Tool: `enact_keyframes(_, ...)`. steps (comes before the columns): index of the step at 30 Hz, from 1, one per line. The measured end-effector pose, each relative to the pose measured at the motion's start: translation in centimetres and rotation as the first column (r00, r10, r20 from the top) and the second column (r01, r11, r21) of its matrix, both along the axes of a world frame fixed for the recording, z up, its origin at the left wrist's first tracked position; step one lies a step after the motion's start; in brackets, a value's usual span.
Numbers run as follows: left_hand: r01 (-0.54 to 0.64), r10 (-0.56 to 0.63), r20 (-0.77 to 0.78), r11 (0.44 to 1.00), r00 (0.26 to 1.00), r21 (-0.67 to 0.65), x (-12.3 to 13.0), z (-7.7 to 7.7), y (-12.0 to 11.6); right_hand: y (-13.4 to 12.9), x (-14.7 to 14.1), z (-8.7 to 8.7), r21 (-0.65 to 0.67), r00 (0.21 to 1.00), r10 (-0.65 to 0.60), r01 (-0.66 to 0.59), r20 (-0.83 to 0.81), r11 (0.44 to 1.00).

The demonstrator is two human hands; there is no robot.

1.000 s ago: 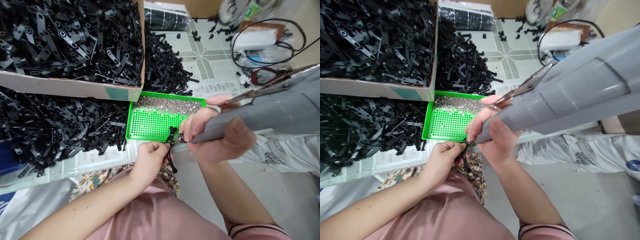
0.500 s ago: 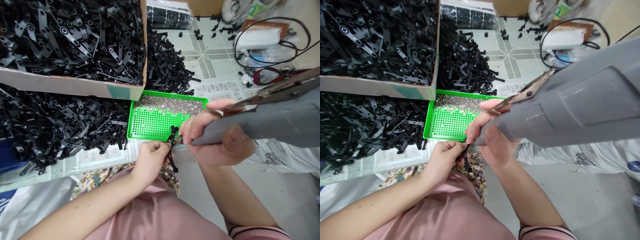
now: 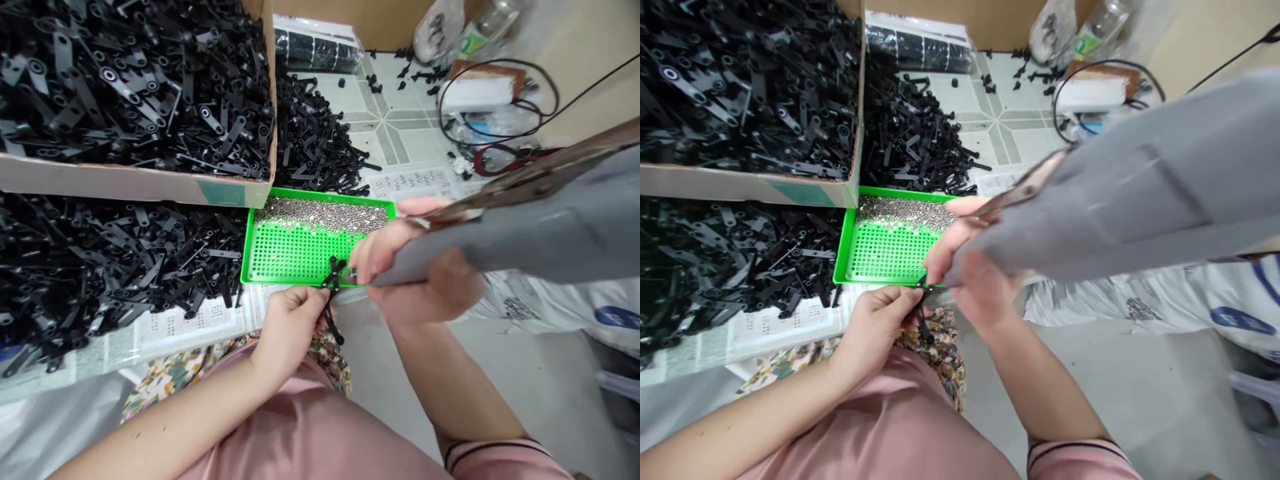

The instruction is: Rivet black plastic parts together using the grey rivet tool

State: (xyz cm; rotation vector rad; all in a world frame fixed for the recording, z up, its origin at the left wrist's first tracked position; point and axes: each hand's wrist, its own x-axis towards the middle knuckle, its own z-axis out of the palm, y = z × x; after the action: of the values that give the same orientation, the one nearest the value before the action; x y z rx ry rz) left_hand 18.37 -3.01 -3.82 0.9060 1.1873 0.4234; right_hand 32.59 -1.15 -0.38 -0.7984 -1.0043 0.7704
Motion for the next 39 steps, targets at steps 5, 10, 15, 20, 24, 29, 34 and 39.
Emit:
enact_keyframes(5, -0.05, 0.055, 0.09, 0.997, 0.994, -0.063, -0.2, -0.3, -0.4, 1.9, 3.0, -0.9, 0.022, 0.928, -0.372, 0.372, -0.016, 0.928)
enact_keyframes(10, -0.072, 0.084, 0.112, 0.992, 0.99, -0.102, -0.1, -0.3, -0.7, 3.0, 4.1, -3.5, 0.002, 0.93, -0.365, 0.365, 0.031, 0.931)
enact_keyframes(15, -0.093, 0.104, 0.095, 0.989, 0.99, -0.114, 0.1, -0.5, -0.7, 3.0, 4.1, -4.3, 0.001, 0.936, -0.35, 0.35, 0.033, 0.937)
enact_keyframes(20, -0.107, 0.117, 0.09, 0.988, 0.989, -0.111, 0.1, -0.4, -0.7, 2.7, 3.7, -4.2, 0.015, 0.933, -0.359, 0.359, 0.038, 0.933)
enact_keyframes(24, -0.079, 0.084, 0.059, 0.993, 0.995, -0.087, 0.1, -0.3, -0.6, 2.4, 3.6, -3.7, 0.029, 0.921, -0.387, 0.386, 0.046, 0.922)
enact_keyframes(29, -0.035, 0.034, -0.014, 0.994, 0.999, -0.103, 0.4, -0.4, -0.3, 1.3, 3.1, -1.1, 0.021, 0.923, -0.381, 0.382, -0.047, 0.924)
enact_keyframes(34, -0.074, 0.075, 0.004, 0.994, 0.997, -0.076, 0.9, -0.4, -0.4, -0.7, 0.9, 0.8, -0.068, 0.987, -0.124, 0.118, -0.099, 0.991)
enact_keyframes(39, -0.092, 0.092, -0.003, 0.993, 0.996, -0.072, 1.0, -0.5, -0.5, -1.4, -0.2, 0.3, -0.058, 0.996, -0.033, 0.029, -0.08, 0.998)
